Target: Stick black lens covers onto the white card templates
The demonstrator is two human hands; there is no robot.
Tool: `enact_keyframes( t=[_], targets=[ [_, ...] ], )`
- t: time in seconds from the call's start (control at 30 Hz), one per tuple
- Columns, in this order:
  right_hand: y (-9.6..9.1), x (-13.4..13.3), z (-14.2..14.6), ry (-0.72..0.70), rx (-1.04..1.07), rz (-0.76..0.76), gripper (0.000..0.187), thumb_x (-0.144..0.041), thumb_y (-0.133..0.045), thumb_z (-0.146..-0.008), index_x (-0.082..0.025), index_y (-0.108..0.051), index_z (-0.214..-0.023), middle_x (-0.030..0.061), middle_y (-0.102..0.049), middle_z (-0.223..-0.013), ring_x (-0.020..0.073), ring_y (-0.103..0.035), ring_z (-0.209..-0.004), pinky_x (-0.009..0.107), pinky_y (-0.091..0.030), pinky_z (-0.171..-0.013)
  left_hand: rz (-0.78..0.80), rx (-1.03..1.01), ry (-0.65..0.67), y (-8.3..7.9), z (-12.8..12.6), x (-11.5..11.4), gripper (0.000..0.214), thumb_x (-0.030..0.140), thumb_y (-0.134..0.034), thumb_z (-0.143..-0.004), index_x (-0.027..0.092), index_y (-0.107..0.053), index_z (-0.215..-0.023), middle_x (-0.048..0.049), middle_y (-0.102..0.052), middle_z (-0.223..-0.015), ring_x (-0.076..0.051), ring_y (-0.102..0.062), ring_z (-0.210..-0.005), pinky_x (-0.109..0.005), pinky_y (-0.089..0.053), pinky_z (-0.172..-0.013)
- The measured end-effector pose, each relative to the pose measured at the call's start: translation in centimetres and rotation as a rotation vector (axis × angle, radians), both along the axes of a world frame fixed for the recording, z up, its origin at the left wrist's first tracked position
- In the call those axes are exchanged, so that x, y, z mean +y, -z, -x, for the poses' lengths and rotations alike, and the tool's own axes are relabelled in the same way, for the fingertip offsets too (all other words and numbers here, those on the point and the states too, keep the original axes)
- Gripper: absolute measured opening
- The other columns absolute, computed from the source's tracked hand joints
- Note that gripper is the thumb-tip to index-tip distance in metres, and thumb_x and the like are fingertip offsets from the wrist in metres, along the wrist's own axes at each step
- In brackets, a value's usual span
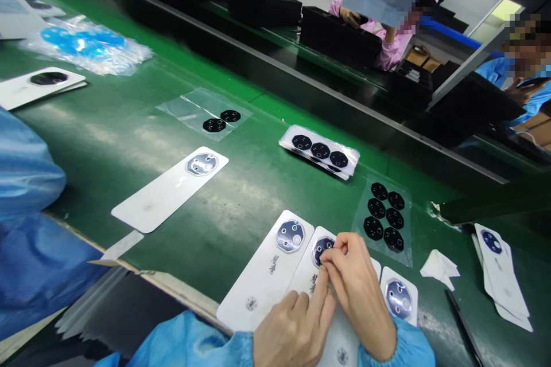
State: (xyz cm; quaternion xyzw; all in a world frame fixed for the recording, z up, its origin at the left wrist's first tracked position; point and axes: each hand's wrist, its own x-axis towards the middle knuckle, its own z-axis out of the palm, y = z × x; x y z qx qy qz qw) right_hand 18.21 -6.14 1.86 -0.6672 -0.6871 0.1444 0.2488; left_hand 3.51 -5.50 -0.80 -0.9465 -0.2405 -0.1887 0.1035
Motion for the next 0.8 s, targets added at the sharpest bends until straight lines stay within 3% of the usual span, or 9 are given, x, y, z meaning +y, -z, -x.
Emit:
enact_keyframes(
  t=[0.1, 0.23, 0.43, 0.57, 0.7, 0.8],
  targets=[
    [0.2, 0.3, -0.3, 0.027, 0.062, 0.005, 0.018, -0.014, -0.042, -0.090, -0.022, -0.057, -0.084, 0.0052, -0.048, -0.091, 0.0192, -0.051, -0.083, 0.033, -0.046, -0.070, 0.003, 0.003, -0.004, 0.0, 0.1, 0.1, 0.028, 0.005, -0.034, -0.081, 0.008, -0.057, -0.097, -0.0164, -0.070, -0.105, -0.014, -0.050, -0.044, -0.031, -0.033, -0.044],
    [-0.1, 0.4, -1.6, 0.220, 0.223, -0.038, 0.014, -0.029, -0.041, -0.094, -0.023, -0.052, -0.088, 0.0038, -0.048, -0.093, 0.0181, -0.051, -0.085, 0.031, -0.043, -0.072, 0.021, -0.005, 0.015, 0.0, 0.2, 0.4, 0.027, 0.004, -0.033, -0.082, 0.009, -0.056, -0.096, -0.0168, -0.068, -0.109, -0.014, -0.050, -0.045, -0.030, -0.033, -0.045],
    [0.2, -0.5, -1.6, 0.248, 0.376, 0.104, 0.029, -0.038, -0.027, -0.097, -0.023, -0.041, -0.077, -0.0030, -0.042, -0.068, 0.0135, -0.043, -0.058, 0.026, -0.037, -0.054, 0.160, -0.085, 0.056, -1.0, 0.4, 2.0, 0.027, -0.003, -0.031, -0.084, 0.014, -0.052, -0.087, -0.0089, -0.070, -0.100, -0.013, -0.053, -0.049, -0.028, -0.040, -0.049],
    [0.5, -0.6, -1.4, 0.325, 0.404, 0.062, 0.028, -0.040, -0.035, -0.095, -0.023, -0.043, -0.075, -0.0052, -0.039, -0.061, 0.0115, -0.039, -0.050, 0.023, -0.033, -0.047, 0.221, -0.141, 0.092, -1.2, 0.7, 2.9, 0.028, -0.005, -0.030, -0.085, 0.016, -0.050, -0.084, -0.0056, -0.068, -0.095, -0.012, -0.053, -0.051, -0.027, -0.040, -0.049],
    [0.7, -0.4, -1.6, 0.350, 0.444, -0.042, 0.016, -0.035, -0.046, -0.091, -0.021, -0.050, -0.086, 0.0009, -0.054, -0.078, 0.0139, -0.052, -0.067, 0.024, -0.041, -0.055, 0.133, -0.123, 0.061, -0.8, 1.5, 3.6, 0.031, -0.003, -0.027, -0.087, 0.013, -0.053, -0.090, -0.0092, -0.069, -0.099, -0.012, -0.054, -0.053, -0.028, -0.041, -0.050],
    [0.7, -0.4, -1.8, 0.361, 0.424, -0.142, 0.010, -0.031, -0.048, -0.090, -0.021, -0.052, -0.090, 0.0042, -0.055, -0.091, 0.0168, -0.055, -0.081, 0.027, -0.046, -0.066, 0.064, -0.118, 0.072, -0.5, 2.0, 4.2, 0.033, -0.002, -0.026, -0.089, 0.012, -0.056, -0.091, -0.0096, -0.070, -0.102, -0.012, -0.056, -0.054, -0.028, -0.042, -0.051]
  ],
)
